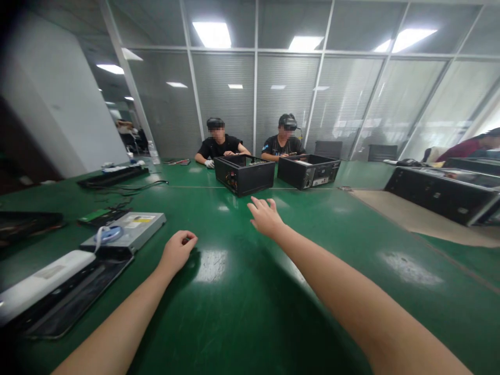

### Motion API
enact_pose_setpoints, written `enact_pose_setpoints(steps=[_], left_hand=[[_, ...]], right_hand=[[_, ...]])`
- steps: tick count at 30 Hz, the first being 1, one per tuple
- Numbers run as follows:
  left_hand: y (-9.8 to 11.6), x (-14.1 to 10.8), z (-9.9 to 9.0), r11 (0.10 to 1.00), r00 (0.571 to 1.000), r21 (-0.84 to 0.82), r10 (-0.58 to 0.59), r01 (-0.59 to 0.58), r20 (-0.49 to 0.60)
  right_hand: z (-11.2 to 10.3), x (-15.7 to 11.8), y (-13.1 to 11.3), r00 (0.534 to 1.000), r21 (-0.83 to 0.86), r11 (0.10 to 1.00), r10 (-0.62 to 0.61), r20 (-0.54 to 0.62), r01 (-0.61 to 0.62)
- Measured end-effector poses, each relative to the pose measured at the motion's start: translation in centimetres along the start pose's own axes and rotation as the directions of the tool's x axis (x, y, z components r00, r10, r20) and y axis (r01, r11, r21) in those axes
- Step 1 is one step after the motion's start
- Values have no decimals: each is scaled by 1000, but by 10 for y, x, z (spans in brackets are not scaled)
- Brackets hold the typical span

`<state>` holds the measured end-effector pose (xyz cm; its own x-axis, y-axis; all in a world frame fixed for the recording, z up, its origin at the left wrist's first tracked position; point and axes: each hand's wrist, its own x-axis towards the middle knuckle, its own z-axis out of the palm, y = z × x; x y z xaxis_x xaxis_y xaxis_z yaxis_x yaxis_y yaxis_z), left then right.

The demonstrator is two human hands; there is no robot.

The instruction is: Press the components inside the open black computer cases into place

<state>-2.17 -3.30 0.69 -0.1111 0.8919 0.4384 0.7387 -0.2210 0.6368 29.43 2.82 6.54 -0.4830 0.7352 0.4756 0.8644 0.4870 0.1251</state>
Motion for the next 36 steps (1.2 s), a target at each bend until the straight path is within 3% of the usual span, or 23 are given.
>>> enact_pose_setpoints(steps=[5, 9, 11, 13, 16, 20, 24, 36], left_hand=[[-1, -2, 1, 999, 999, 3, 36, -36, -11], [1, -3, -1, 999, 999, -5, 52, -52, -9], [4, -5, -2, 998, 998, -6, 59, -59, -9], [10, -7, -3, 998, 998, -5, 69, -69, -5], [19, -11, -3, 995, 995, -13, 99, -99, 14], [33, -19, -3, 987, 986, -1, 158, -159, 50], [42, -27, -5, 981, 979, 25, 192, -194, 63], [39, -28, -12, 985, 985, 47, 166, -167, 37]], right_hand=[[12, -32, -7, 999, 124, 991, 42, 22, -44], [-8, -66, -6, 987, 263, 951, 150, 67, -162], [-24, -86, -9, 955, 395, 870, 254, 151, -294], [-38, -109, -10, 906, 561, 712, 336, 257, -423], [-46, -143, -9, 880, 726, 522, 403, 253, -448], [-37, -174, 2, 877, 735, 567, 475, 76, -372], [-29, -175, 13, 882, 694, 646, 469, -32, -319], [-26, -177, 22, 883, 672, 667, 468, -42, -322]])
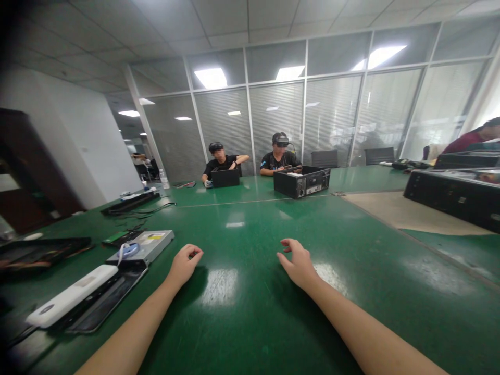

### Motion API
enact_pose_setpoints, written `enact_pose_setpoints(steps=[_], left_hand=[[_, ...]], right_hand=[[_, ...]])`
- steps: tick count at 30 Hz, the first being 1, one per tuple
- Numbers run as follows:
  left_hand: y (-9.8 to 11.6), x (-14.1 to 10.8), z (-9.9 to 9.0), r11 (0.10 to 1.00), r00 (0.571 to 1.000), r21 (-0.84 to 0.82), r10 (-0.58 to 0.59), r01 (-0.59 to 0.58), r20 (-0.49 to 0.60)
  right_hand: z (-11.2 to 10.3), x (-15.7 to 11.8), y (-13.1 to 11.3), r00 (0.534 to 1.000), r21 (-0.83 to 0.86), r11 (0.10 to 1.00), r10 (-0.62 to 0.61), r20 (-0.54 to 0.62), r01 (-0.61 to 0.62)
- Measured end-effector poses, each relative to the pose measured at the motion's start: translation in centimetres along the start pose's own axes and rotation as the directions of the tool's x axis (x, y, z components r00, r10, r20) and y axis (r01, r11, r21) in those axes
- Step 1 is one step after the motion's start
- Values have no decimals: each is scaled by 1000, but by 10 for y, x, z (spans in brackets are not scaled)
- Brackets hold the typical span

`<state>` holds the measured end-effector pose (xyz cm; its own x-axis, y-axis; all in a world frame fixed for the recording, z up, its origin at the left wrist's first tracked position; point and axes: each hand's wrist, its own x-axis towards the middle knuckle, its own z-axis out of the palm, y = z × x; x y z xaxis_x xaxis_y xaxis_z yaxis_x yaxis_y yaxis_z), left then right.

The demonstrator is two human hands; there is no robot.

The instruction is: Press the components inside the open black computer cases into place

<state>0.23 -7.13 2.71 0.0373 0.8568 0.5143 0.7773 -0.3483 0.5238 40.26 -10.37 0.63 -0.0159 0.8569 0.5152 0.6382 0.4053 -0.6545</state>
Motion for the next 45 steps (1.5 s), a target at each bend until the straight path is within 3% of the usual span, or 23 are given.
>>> enact_pose_setpoints(steps=[14, 23, 45], left_hand=[[-4, 0, 4, 989, 995, -109, -99, 100, 16], [1, -3, 1, 990, 989, -100, -94, 105, 110], [0, -2, 3, 986, 988, -91, -133, 140, 80]], right_hand=[[7, 1, 3, 999, -24, 1000, 19, 29, -18], [8, 0, 7, 999, -44, 999, 20, 46, -18], [5, -1, -6, 996, -126, 989, -69, 59, 76]])
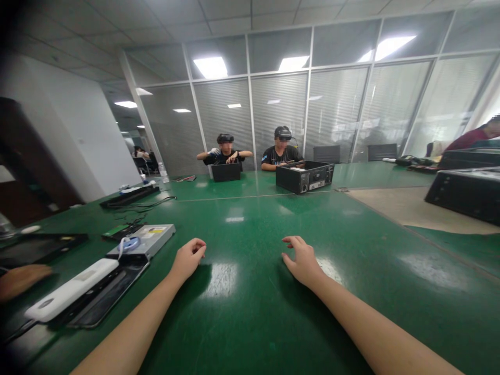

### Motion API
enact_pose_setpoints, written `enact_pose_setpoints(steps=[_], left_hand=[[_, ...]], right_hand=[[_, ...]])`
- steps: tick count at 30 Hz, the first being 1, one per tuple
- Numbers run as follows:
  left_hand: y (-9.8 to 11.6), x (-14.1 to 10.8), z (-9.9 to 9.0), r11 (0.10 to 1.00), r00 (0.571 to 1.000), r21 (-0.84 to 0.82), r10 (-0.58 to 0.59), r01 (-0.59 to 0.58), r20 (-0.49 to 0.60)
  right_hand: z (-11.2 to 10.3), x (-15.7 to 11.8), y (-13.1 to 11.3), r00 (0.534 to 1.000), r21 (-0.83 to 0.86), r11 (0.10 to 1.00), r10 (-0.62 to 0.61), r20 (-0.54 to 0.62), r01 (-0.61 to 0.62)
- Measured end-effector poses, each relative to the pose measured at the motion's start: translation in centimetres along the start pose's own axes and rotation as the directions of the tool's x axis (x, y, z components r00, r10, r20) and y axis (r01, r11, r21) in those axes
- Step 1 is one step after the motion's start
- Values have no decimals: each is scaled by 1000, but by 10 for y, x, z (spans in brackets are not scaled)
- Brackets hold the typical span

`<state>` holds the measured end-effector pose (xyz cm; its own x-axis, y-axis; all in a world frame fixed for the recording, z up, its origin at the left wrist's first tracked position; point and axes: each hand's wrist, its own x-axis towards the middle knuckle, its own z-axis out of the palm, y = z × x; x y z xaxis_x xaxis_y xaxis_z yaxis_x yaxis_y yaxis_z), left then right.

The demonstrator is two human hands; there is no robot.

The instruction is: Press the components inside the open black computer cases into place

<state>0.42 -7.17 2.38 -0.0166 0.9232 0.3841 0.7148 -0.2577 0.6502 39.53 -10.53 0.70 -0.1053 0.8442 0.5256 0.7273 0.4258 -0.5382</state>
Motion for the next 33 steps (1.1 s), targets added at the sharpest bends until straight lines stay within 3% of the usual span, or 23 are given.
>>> enact_pose_setpoints(steps=[14, 27, 30, 33], left_hand=[[-7, 3, 3, 1000, 998, -2, 10, -10, -69], [-13, 12, 1, 999, 955, -29, 21, -31, -295], [-21, 17, -1, 998, 929, -69, -33, 9, -368], [-30, 21, -3, 981, 904, -178, -143, 76, -404]], right_hand=[[-1, 0, 0, 1000, -14, 1000, 15, 17, -15], [3, 0, -4, 1000, -157, 987, -21, 19, 24], [-2, -2, -16, 995, -215, 972, -97, -3, 94], [-16, -2, -54, 967, -253, 936, -256, -8, 245]])
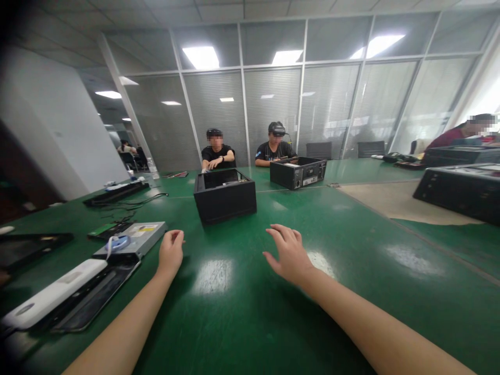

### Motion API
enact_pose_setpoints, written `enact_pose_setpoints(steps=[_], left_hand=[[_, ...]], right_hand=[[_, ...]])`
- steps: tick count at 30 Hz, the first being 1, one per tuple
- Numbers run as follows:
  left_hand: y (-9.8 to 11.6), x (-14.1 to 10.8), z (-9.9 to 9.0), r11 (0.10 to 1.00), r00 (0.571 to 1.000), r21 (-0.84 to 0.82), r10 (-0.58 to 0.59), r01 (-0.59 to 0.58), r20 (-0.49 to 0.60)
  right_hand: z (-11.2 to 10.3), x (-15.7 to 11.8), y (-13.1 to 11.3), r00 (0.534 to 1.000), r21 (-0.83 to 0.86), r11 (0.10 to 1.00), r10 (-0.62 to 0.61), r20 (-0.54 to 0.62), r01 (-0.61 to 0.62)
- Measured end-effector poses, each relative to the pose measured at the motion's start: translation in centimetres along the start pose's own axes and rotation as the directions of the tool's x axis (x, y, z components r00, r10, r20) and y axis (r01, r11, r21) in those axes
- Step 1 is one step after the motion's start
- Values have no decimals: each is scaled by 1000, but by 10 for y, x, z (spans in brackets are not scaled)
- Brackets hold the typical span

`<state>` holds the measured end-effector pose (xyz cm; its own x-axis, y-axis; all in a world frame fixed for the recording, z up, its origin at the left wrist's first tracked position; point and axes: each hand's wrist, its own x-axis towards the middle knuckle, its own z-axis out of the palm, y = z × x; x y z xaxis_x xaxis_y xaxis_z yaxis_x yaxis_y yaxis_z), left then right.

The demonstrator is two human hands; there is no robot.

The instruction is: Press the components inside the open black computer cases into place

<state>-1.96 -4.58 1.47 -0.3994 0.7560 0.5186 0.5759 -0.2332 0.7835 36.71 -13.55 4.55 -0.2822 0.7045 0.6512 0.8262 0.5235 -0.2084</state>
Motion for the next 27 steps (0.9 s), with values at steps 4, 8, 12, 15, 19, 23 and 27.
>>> enact_pose_setpoints(steps=[4, 8, 12, 15, 19, 23, 27], left_hand=[[-7, 3, -4, 988, 993, -105, -115, 114, 1], [-4, 2, -5, 983, 990, -127, -129, 136, 60], [2, 1, -3, 993, 989, -73, -87, 96, 117], [2, 3, -1, 998, 988, -28, -54, 59, 145], [-2, 8, 1, 985, 978, -93, -129, 145, 165], [-5, 9, 1, 980, 975, -114, -141, 162, 172], [-5, 7, 5, 994, 978, -22, -99, 105, 186]], right_hand=[[-30, 51, -49, 974, 41, 974, -225, 36, 223], [-23, 144, -56, 934, 109, 964, -263, 241, 244], [6, 219, -31, 813, -3, 1000, -6, 582, 10], [14, 233, -22, 749, -64, 998, 52, 661, -13], [-8, 208, -26, 746, -19, 997, -38, 664, 69], [-60, 165, -31, 674, 70, 993, -114, 730, 92], [-102, 136, -38, 460, 137, 989, -94, 883, -60]])
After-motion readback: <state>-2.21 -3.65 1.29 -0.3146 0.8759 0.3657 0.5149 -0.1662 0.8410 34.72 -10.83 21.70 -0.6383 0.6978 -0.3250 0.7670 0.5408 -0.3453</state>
